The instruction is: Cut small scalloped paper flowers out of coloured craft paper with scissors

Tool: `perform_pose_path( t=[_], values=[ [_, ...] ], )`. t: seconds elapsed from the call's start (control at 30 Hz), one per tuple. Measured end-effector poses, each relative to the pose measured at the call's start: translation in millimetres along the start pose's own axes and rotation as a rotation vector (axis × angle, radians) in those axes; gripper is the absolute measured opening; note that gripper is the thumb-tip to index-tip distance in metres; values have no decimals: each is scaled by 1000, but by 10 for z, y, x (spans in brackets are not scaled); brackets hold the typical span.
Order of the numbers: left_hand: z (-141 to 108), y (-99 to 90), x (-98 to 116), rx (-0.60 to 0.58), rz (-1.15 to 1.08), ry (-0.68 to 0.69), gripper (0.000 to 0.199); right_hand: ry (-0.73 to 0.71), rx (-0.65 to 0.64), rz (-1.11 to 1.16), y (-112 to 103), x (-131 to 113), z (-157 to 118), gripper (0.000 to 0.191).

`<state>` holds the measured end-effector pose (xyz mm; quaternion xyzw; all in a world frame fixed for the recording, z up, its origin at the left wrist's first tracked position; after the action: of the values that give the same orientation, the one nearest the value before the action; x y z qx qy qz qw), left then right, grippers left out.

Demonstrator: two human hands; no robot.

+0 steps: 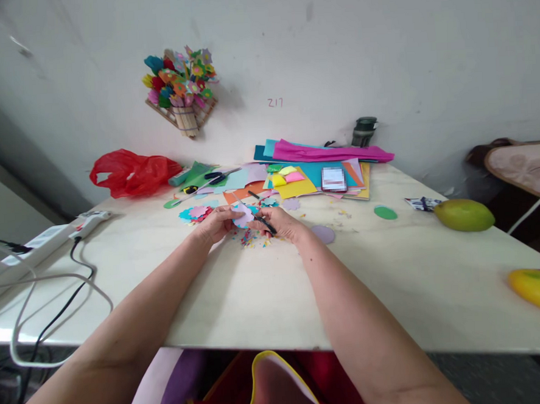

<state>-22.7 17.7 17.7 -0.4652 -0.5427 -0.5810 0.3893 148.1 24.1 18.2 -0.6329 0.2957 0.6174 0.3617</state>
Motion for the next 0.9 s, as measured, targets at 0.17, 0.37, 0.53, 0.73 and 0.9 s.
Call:
perform_pose_path(
  t=[0.17,0.37,0.53,0.73,0.9],
  values=[
    [4,-5,-5,9,-1,0,20,7,10,-1,13,-31,-23,30],
    [19,-36,-30,11,21,-6,20,14,13,-3,13,-33,-21,30],
    [24,-51,-37,15,25,-9,19,13,23,-10,17,-46,-19,34],
    [31,-60,-39,17,12,-12,19,9,25,-2,6,-11,11,35],
    [56,-88,-59,21,10,-6,17,-9,20,-14,-8,42,49,31]
  ],
)
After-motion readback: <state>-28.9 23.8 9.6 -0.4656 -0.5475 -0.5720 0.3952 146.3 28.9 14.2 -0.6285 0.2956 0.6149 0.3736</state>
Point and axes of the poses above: each hand's wrist, its own z-axis towards the middle knuckle, its own y-axis out of the palm, x = y × z, the point moved 3 cm from there along z, towards the middle knuckle, and after that the axes turned 2 degrees about x, right-handed, at the moved point
